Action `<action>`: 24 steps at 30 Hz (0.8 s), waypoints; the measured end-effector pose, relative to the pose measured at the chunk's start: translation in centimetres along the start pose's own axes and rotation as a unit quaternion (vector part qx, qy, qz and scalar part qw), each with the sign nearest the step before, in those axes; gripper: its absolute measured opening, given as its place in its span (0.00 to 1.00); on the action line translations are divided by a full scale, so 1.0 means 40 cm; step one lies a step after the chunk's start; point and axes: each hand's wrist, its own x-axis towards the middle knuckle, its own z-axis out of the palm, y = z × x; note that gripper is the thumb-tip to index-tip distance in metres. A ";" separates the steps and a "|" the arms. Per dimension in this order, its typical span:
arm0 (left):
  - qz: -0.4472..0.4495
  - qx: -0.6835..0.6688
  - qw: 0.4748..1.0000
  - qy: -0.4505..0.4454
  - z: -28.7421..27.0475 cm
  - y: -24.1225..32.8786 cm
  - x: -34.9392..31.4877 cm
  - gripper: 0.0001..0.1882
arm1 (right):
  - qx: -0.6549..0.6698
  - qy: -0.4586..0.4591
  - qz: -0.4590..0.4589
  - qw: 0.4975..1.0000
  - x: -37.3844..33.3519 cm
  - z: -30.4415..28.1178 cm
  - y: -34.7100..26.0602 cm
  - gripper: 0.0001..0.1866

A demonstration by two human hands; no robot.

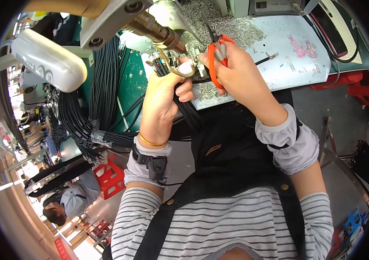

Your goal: The person picks up a bundle of cables, trims the wire ends with shears, and then uses a machine to press each cable end. They repeat this process for every cable in the bundle before setting it back down.

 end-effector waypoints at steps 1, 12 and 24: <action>-0.006 0.007 1.000 0.000 0.001 0.005 0.001 0.07 | 0.006 0.000 0.000 1.000 0.003 0.002 0.006 0.09; 0.024 0.026 0.999 -0.006 -0.001 0.012 0.002 0.06 | -0.014 0.001 -0.063 0.998 0.013 0.005 0.045 0.08; 0.026 0.035 0.999 0.004 0.006 0.000 -0.037 0.07 | 0.047 -0.015 -0.032 0.998 -0.017 -0.001 0.025 0.07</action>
